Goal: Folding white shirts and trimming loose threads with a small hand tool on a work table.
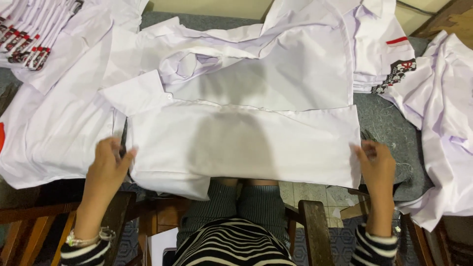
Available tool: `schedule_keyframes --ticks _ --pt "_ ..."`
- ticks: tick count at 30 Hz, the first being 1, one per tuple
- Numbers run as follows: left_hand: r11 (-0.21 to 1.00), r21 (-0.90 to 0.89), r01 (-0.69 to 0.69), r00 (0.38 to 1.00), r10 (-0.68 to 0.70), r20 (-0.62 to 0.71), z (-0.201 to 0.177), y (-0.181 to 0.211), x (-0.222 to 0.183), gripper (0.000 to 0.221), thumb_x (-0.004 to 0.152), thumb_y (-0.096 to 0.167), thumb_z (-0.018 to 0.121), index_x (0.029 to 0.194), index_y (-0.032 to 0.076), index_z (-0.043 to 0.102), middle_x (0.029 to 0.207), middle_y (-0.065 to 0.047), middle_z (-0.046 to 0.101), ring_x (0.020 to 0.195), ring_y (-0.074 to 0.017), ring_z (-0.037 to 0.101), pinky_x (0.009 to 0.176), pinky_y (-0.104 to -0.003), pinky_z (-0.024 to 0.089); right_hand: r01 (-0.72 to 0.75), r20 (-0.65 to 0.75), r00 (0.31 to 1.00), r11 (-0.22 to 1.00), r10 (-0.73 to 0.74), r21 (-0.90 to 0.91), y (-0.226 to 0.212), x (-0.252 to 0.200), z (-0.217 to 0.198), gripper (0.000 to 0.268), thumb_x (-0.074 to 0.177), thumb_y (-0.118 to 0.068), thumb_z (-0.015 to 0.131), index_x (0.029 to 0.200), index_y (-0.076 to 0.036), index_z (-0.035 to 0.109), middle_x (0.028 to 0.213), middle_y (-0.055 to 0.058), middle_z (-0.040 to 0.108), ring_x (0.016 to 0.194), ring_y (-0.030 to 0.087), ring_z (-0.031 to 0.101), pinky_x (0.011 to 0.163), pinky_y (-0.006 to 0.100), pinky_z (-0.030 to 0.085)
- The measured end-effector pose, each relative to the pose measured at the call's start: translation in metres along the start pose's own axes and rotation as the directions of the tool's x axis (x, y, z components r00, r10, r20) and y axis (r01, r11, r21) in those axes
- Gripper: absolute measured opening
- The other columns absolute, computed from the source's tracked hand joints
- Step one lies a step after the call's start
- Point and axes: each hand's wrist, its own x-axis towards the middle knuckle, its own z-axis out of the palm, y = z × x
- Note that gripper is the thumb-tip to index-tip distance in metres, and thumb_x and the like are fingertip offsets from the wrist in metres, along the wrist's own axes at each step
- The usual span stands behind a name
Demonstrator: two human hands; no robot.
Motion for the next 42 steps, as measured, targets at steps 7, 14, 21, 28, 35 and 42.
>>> schedule_keyframes --ticks 7,14,21,28,35,42 --pt "0.658 0.110 -0.745 0.646 0.753 -0.125 0.033 0.020 0.065 0.038 0.105 0.015 0.046 0.141 0.008 0.057 0.146 -0.012 0.053 0.136 -0.0321 0.046 0.116 -0.050 0.037 0.100 0.005 0.995 0.993 -0.100 0.056 -0.027 0.069 0.038 0.062 0.110 -0.039 0.053 0.146 0.011 0.040 0.121 0.025 0.046 0.100 0.036 0.048 0.083 0.046 0.041" --pt "0.721 0.418 -0.553 0.791 0.612 -0.010 0.067 -0.008 0.095 0.055 0.106 0.046 0.032 0.158 0.028 0.036 0.168 0.000 0.026 0.155 -0.0235 0.019 0.124 -0.046 0.013 -0.176 0.016 0.984 0.983 0.175 0.057 -0.005 0.086 0.058 0.047 0.107 -0.041 0.071 0.102 0.003 0.056 0.092 0.021 0.059 0.089 0.039 0.053 0.077 0.050 0.041" --pt "0.725 0.411 -0.553 0.801 0.598 0.024 0.065 -0.026 0.082 0.062 0.105 0.046 0.028 0.162 0.024 0.020 0.170 0.000 0.013 0.157 -0.0189 0.009 0.123 -0.046 0.007 -0.269 0.037 0.963 0.963 0.268 0.014 0.008 0.072 0.043 0.043 0.102 -0.040 0.076 0.085 -0.005 0.057 0.077 0.007 0.057 0.071 0.022 0.048 0.065 0.038 0.035" --pt "0.960 0.176 -0.216 0.935 0.152 0.320 -0.053 0.089 0.070 0.060 0.095 0.055 0.033 0.151 0.035 0.042 0.160 0.010 0.041 0.111 -0.0226 0.069 0.105 -0.052 0.051 -0.127 0.041 0.990 0.976 0.136 -0.178 -0.066 0.110 0.007 0.039 0.099 -0.027 0.078 0.116 0.004 0.061 0.104 0.017 0.061 0.091 0.032 0.057 0.075 0.046 0.046" --pt "0.805 0.128 -0.580 0.813 0.583 0.018 -0.049 0.087 0.219 0.040 0.097 0.010 0.049 0.135 0.016 0.058 0.132 -0.009 0.055 0.113 -0.0286 0.056 0.084 -0.046 0.045 0.069 0.184 0.972 0.929 -0.145 0.364 -0.166 0.220 0.027 0.018 0.106 -0.016 0.064 0.120 -0.006 0.060 0.112 0.009 0.063 0.064 0.019 0.065 0.045 0.031 0.051" --pt "0.759 0.443 -0.477 0.877 0.444 0.182 -0.019 0.077 0.362 0.096 0.077 0.042 0.076 0.158 0.027 0.027 0.164 -0.006 0.029 0.148 -0.0395 0.013 0.114 -0.063 0.013 0.523 0.268 0.832 0.848 -0.486 -0.087 -0.225 0.346 0.112 0.050 0.090 0.006 0.061 0.137 -0.012 0.058 0.156 0.011 0.038 0.093 0.048 0.064 0.084 0.057 0.051"
